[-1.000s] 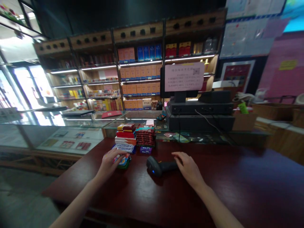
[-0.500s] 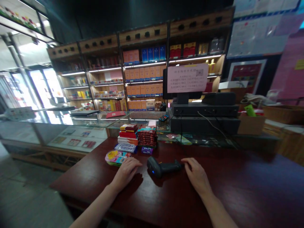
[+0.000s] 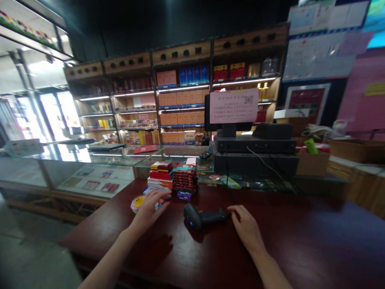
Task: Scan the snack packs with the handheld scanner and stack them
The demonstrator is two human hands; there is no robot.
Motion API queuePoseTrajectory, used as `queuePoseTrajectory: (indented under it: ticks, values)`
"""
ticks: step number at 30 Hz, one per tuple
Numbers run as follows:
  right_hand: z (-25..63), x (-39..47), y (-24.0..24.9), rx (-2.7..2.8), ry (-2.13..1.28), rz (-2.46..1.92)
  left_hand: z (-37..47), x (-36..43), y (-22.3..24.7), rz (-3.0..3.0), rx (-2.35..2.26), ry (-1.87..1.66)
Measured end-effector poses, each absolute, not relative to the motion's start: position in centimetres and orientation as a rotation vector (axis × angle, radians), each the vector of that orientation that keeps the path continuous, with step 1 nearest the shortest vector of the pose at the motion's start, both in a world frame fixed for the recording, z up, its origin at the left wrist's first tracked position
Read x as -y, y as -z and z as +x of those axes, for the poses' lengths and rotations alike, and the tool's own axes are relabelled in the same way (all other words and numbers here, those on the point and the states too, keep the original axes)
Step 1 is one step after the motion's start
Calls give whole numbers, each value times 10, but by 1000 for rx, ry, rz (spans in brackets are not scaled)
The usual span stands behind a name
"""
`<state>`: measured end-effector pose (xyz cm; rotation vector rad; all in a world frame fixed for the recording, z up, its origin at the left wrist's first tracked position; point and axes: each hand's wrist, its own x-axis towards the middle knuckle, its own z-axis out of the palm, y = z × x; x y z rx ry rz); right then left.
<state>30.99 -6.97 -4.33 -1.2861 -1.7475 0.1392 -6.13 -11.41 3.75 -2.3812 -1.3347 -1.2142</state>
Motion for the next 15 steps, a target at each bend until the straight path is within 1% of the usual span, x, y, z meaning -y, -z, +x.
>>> queuePoseTrajectory:
  ticks: [4,7,10,15]
  values:
    - [309,70,40,1737,-172,-1287,-58,115,-90,-2254,1381,1131]
    - [308,72,36,1720,-180,-1276,-48,118,-113,-2084,1257,1182]
    - [307,75,34,1725,-178,-1258,-36,119,-121,-1851,999,1335]
    - [306,75,35,1724,-137,-1254,-20,116,-122,-1610,776,1485]
